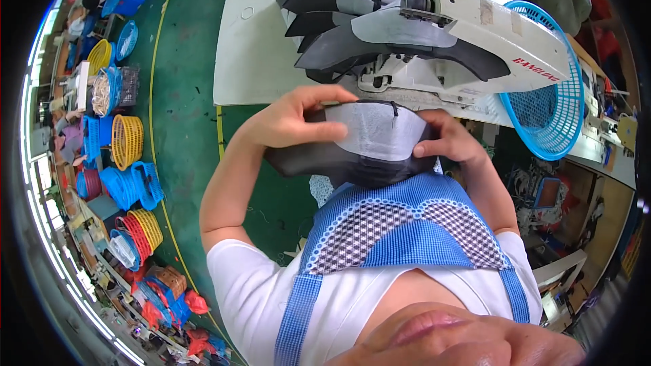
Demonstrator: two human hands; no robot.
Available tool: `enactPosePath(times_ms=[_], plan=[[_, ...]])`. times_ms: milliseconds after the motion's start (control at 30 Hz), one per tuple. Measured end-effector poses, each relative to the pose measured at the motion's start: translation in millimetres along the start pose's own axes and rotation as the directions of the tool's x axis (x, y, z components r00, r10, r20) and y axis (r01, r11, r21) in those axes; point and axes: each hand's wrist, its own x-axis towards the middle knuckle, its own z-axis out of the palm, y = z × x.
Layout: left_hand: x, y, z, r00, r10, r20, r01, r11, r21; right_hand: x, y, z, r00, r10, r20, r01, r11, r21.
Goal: Stitching and assembling shoe upper components using an industrial sewing machine.
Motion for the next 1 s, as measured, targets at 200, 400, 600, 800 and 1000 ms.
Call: enactPosePath(times_ms=[200,400,600,800,1000], plan=[[1.8,17.1,2.3,0.989,0.148,-0.01,-0.146,0.984,0.101,-28.9,-28.0,-20.0,0.989,-0.108,-0.105,0.099,0.991,-0.086],[26.8,36.8,-16.0,0.977,0.073,-0.202,-0.014,0.961,0.277,-50.3,-62.8,-41.4,0.817,-0.349,-0.46,0.223,0.926,-0.306],[64.9,15.0,-45.4,0.953,-0.182,-0.244,0.136,0.972,-0.193,-2.0,-24.6,-65.5,0.735,-0.149,-0.662,0.325,0.934,0.15],[70.0,-9.0,-49.7,0.949,-0.198,-0.247,0.101,0.93,-0.355,11.6,-1.8,-80.0,0.753,-0.078,-0.654,0.457,0.776,0.434],[25.9,-3.4,-35.7,0.937,-0.13,-0.323,0.001,0.929,-0.37,-7.4,2.5,-57.3,0.943,-0.161,-0.291,0.302,0.779,0.549]])
